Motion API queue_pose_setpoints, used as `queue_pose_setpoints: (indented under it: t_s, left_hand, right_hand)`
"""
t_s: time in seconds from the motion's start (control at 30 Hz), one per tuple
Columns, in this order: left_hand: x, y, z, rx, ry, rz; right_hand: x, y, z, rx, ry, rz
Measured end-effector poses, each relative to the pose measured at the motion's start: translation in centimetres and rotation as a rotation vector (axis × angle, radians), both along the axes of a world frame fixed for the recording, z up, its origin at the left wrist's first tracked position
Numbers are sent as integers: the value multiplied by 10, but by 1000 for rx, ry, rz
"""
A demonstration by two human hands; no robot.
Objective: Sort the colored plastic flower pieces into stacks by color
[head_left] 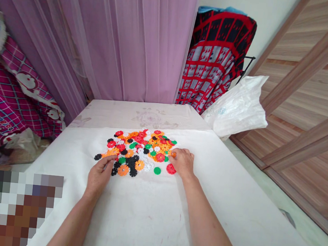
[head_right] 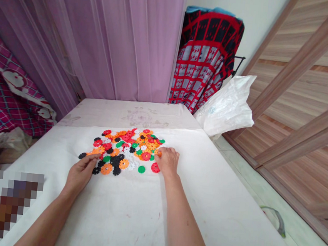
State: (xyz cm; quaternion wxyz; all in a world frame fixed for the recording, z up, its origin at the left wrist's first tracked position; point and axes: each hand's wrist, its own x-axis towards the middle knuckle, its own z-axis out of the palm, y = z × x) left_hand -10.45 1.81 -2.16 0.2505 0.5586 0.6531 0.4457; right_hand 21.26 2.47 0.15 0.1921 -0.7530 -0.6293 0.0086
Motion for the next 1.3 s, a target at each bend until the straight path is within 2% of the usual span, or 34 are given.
queue_pose_setpoints:
  t_s: [0.1,0.23,0.37,0.7,1.3]
  left_hand:
    - [0,0,1,6,-1,-4]
    - [1,0,2,-9,-9,20]
    - [1,-1,5,-9,7,21]
    - [-1,1,0,16,6,17]
    - [1,-1,4,13,9,10]
  right_hand:
    - [17,2,2,73,41,-49]
    - [56,-1,1,194,116,-209]
    - [75,-7,-10,143,162,-179]
    - [72,-10,-20,72,117,28]
    - [56,-1,-17,95,73,-81]
